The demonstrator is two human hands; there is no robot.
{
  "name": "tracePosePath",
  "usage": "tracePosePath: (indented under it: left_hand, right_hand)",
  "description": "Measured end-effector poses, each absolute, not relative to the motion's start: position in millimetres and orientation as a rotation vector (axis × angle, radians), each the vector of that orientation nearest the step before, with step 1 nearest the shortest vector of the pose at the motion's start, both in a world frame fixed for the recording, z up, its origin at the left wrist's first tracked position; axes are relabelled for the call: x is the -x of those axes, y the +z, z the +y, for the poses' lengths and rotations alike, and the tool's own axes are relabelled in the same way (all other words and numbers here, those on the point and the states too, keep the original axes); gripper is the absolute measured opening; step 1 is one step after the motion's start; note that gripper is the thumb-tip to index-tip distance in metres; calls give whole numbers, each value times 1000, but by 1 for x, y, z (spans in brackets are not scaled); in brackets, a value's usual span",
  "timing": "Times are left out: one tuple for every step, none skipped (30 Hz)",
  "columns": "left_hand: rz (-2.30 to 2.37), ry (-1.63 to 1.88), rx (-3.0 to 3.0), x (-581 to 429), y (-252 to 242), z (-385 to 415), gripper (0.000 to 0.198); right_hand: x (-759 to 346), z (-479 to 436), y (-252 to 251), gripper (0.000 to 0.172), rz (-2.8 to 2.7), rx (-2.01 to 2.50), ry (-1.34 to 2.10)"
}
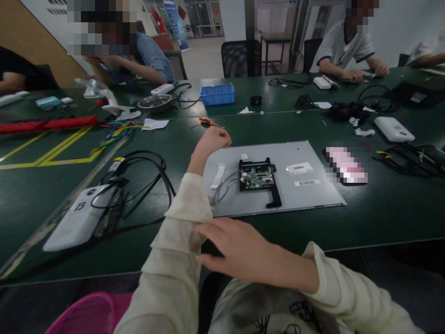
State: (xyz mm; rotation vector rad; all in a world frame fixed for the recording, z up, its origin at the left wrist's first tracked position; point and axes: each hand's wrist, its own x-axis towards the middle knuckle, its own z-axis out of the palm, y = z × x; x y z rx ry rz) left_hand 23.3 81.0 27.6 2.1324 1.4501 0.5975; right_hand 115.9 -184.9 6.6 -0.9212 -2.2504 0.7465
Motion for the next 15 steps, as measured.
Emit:
tracePosePath:
  left_hand:
    - [1459, 661, -2051, -27, 25, 82, 11]
    - [1476, 722, -1981, -29, 23, 82, 11]
    - [1496, 783, -1927, -31, 22, 83, 10]
    - [1517, 850, -1885, -32, 21, 84, 10]
    - [1538, 936, -1846, -31, 20, 86, 9]
    - [1562, 1045, -1801, -28, 20, 88, 10]
    - [1590, 1178, -1747, -25, 21, 91, 10]
    - [1622, 1323, -1682, -20, 22, 95, 11]
    - [1659, 1470, -1607, -13, 23, 100, 12]
    - [1696, 1596, -1529, -7, 24, 105, 14]
    - [1727, 1679, -1465, 0, 26, 110, 14]
    - [1753, 1734, -1408, 7, 28, 114, 14]
    - [1767, 1767, -1365, 12, 31, 117, 15]
    - [1745, 1737, -1391, 16, 33, 118, 18]
    - [1699, 1685, -1450, 18, 36, 118, 20]
  right_hand:
    - [-102, -187, 2, 33, -2270, 916, 736]
    - [-90, -188, -2, 28, -2244, 973, 722]
    - [-82, -188, -6, 22, -2219, 1014, 726]
    - [-77, -188, -9, 19, -2208, 1009, 745]
    - [-75, -189, -11, 18, -2193, 993, 777]
    - [-75, -190, -12, 17, -2190, 945, 824]
    - [-77, -193, -12, 15, -2198, 876, 884]
    - [-80, -197, -12, 14, -2216, 787, 957]
    - [-83, -202, -12, 14, -2242, 678, 1047]
    - [-85, -208, -12, 14, -2268, 552, 1146]
    - [-87, -215, -12, 15, -2287, 422, 1244]
    - [-88, -221, -12, 16, -2291, 305, 1332]
    - [-89, -225, -13, 16, -2289, 226, 1389]
    - [-90, -228, -13, 17, -2290, 174, 1420]
    - [-91, -229, -13, 18, -2297, 148, 1423]
